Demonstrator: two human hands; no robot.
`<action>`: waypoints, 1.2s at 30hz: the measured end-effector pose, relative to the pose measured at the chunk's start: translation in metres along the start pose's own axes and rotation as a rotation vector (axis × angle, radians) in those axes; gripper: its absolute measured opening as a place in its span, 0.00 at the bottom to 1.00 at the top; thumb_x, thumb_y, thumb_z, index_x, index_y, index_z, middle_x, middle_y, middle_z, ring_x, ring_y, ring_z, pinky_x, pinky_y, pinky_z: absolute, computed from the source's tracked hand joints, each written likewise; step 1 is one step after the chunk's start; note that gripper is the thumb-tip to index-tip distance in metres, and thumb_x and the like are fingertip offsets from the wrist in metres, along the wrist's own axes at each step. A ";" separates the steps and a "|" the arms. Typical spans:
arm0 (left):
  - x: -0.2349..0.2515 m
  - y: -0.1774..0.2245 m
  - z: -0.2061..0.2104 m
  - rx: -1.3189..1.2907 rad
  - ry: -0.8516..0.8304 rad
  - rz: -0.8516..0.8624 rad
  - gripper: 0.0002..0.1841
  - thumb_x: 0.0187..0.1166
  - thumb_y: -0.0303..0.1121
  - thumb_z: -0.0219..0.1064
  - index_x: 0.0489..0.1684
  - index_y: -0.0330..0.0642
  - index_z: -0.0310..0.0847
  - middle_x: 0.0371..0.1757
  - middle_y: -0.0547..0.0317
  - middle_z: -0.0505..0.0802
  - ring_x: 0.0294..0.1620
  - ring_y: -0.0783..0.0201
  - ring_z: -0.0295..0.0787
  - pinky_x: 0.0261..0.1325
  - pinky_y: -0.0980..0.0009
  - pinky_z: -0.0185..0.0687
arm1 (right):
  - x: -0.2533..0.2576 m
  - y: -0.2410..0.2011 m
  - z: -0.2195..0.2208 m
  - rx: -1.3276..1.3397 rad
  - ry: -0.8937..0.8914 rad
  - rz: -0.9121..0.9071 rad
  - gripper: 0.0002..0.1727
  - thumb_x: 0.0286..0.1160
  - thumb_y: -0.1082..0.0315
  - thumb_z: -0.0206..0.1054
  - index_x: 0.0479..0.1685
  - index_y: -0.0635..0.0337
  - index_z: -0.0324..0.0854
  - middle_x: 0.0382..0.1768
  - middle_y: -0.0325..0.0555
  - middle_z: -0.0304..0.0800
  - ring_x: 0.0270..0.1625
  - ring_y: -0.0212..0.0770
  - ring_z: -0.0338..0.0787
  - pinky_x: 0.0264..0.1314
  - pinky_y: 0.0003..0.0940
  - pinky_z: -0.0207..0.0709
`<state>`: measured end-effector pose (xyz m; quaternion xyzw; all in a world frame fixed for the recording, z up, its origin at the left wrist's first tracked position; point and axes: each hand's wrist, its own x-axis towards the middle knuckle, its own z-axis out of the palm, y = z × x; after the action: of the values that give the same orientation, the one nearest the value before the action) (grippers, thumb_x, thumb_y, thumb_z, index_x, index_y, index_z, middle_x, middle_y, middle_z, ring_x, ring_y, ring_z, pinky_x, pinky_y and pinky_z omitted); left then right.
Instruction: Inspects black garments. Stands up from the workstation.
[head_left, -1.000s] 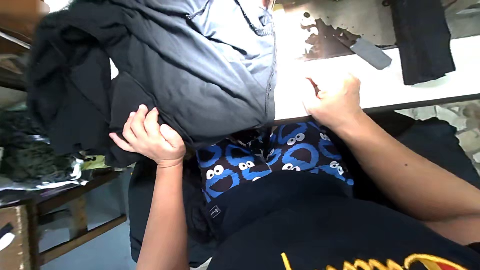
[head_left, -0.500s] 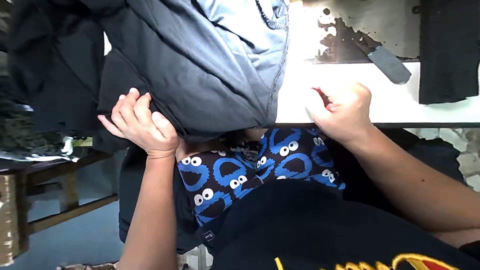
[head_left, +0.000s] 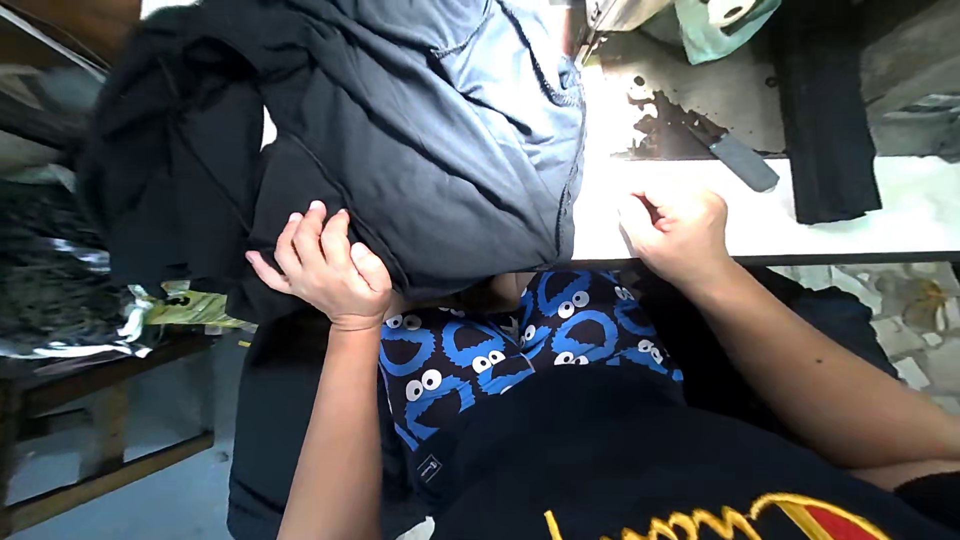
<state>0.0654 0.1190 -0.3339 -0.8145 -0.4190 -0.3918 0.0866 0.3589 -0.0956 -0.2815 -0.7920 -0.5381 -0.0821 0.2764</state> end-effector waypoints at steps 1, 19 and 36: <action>-0.001 0.000 0.000 -0.005 0.003 -0.002 0.28 0.84 0.47 0.38 0.56 0.47 0.87 0.66 0.47 0.91 0.76 0.42 0.79 0.81 0.30 0.44 | -0.001 -0.001 -0.001 -0.002 -0.006 0.004 0.16 0.83 0.67 0.59 0.38 0.68 0.90 0.30 0.59 0.89 0.35 0.54 0.89 0.37 0.48 0.78; -0.006 -0.001 0.002 0.022 0.049 0.016 0.30 0.84 0.47 0.37 0.51 0.42 0.89 0.62 0.42 0.92 0.74 0.40 0.81 0.81 0.30 0.43 | -0.003 -0.003 -0.001 0.012 0.002 -0.007 0.14 0.73 0.68 0.60 0.37 0.67 0.90 0.32 0.58 0.89 0.35 0.56 0.91 0.35 0.51 0.82; -0.006 -0.002 0.001 -0.017 0.034 0.015 0.27 0.85 0.49 0.39 0.53 0.47 0.87 0.64 0.49 0.91 0.75 0.44 0.80 0.80 0.30 0.45 | -0.001 0.001 -0.002 -0.019 -0.035 -0.008 0.15 0.83 0.68 0.59 0.41 0.69 0.89 0.34 0.62 0.91 0.38 0.56 0.89 0.41 0.47 0.78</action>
<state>0.0624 0.1169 -0.3395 -0.8115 -0.4081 -0.4085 0.0898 0.3600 -0.0982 -0.2807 -0.7938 -0.5452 -0.0745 0.2590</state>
